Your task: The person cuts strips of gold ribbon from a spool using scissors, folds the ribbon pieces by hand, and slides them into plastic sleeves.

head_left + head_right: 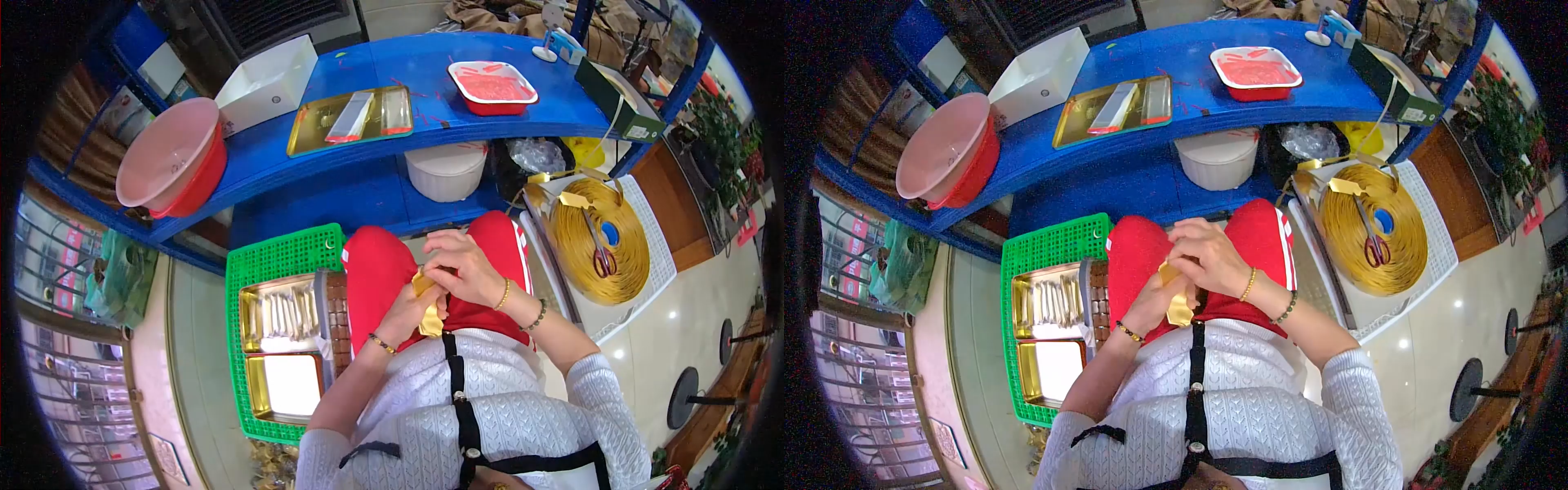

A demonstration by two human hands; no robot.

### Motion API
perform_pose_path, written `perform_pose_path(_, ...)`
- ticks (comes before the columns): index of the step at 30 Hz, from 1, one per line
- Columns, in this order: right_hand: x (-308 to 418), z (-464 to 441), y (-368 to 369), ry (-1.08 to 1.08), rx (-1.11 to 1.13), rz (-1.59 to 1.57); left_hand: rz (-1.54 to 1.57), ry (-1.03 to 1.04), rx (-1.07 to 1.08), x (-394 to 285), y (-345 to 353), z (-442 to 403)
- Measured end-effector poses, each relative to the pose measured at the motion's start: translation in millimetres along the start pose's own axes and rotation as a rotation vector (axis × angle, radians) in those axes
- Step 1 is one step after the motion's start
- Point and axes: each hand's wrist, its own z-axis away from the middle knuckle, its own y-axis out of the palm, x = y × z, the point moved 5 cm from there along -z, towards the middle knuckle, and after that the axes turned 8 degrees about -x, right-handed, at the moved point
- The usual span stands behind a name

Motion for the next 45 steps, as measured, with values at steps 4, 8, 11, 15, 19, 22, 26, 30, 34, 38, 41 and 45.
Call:
perform_pose_path(4, -7.4, 8.2, -0.3, 0.236, -0.136, 0.084, -0.047, -0.008, -0.088, -3.0, -10.5, -3.9)
perform_pose_path(8, -11.4, 33.6, 20.7, 0.665, -0.07, -0.188, -0.904, 0.747, -0.485, -23.2, -22.3, -6.8)
perform_pose_path(11, -20.9, 37.6, 38.7, 0.641, -0.154, -0.105, -1.337, 0.661, -0.49, -39.8, -6.8, -2.5)
perform_pose_path(15, -29.4, 33.6, 47.2, 0.689, -0.148, 0.015, -1.55, 0.698, -0.522, -38.4, -6.4, -7.8)
perform_pose_path(19, -31.9, 30.8, 43.3, 0.602, -0.139, 0.095, -1.593, 0.708, -0.543, -34.4, -5.3, -14.2)
perform_pose_path(22, -30.2, 25.5, 36.7, 0.477, -0.172, 0.174, -1.594, 0.729, -0.573, -32.7, -4.1, -18.1)
perform_pose_path(26, -28.5, 21.5, 29.0, 0.377, -0.215, 0.21, -1.557, 0.719, -0.58, -34.6, -0.9, -22.7)
perform_pose_path(30, -38.3, 23.5, 28.3, 0.4, -0.261, 0.048, -1.493, 0.699, -0.57, -40.7, 3.3, -19.0)
perform_pose_path(34, -44.2, 25.4, 29.5, 0.498, -0.26, -0.158, -1.332, 0.557, -0.473, -43.6, 9.6, -6.2)
perform_pose_path(38, -42.6, 25.7, 23.4, 0.535, -0.184, -0.197, -1.097, 0.545, -0.412, -40.0, 5.9, 1.4)
perform_pose_path(41, -40.1, 25.1, 21.2, 0.547, -0.148, -0.232, -0.915, 0.649, -0.451, -23.7, -12.1, -3.4)
perform_pose_path(45, -41.5, 26.2, 23.0, 0.535, -0.12, -0.265, -0.47, 0.241, -0.315, -16.8, -29.3, -9.5)
